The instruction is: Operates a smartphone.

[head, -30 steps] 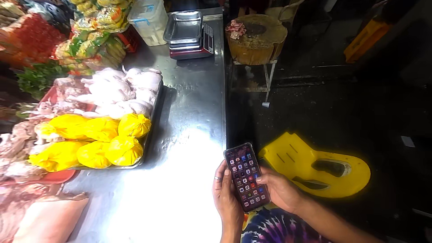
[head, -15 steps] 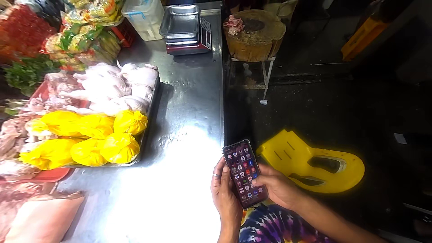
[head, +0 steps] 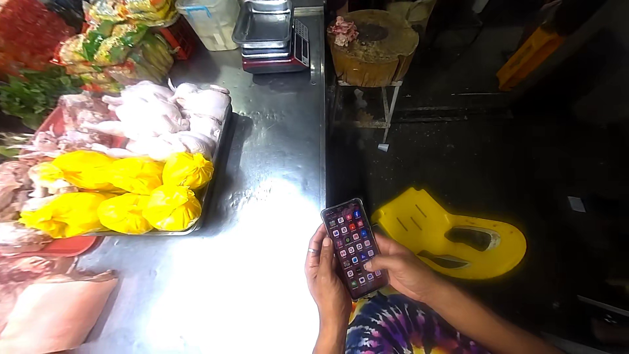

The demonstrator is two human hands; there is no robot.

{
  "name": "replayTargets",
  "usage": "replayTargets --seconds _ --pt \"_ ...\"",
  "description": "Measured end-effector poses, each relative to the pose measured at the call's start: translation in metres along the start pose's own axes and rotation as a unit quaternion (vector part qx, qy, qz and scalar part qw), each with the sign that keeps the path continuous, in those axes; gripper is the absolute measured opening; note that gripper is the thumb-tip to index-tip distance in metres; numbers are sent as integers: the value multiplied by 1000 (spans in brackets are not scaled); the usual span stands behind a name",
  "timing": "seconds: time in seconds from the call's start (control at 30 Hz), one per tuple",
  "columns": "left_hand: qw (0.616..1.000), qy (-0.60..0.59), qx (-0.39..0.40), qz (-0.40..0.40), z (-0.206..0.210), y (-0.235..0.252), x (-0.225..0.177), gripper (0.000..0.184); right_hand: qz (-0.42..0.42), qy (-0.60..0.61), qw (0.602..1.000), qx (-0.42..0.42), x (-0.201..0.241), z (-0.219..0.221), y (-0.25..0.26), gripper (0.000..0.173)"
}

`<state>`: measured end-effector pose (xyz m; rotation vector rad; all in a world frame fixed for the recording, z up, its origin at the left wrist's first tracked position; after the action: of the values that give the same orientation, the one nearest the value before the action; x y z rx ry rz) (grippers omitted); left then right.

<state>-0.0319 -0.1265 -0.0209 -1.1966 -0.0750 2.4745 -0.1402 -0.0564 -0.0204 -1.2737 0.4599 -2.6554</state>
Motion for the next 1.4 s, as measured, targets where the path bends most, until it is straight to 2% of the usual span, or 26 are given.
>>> replayTargets --seconds 0.07,0.27,0.5,0.6,0.93,1.3,1.4 --pt "1000 0 2 1 1 0 0 36 8 19 999 -29 -2 -5 1 42" --pt "1000 -1 10 8 2 0 0 36 7 30 999 -37 0 -5 -2 37" --pt "1000 -9 23 13 6 0 -1 35 -16 1 1000 14 5 2 -5 49" --pt "1000 -8 26 15 7 -1 -1 35 -16 -19 1000 9 4 1 -6 53" --pt "1000 7 26 10 7 -3 2 37 -5 41 999 -2 -2 -6 -7 45" --pt "999 28 19 27 7 0 0 35 -12 39 999 -23 2 -8 -6 46" --pt "999 37 26 4 5 -3 5 40 -13 37 999 -35 5 -7 -5 45"
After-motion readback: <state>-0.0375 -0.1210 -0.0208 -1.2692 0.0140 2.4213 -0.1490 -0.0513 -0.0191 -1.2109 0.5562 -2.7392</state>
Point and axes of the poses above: each hand's wrist, its own y-axis towards the middle knuckle, its own z-axis out of the palm, x = y × z, the point moved 10 cm from there along y, towards the middle knuckle, and after that the axes turned 5 degrees about x, right-handed, at the moved point
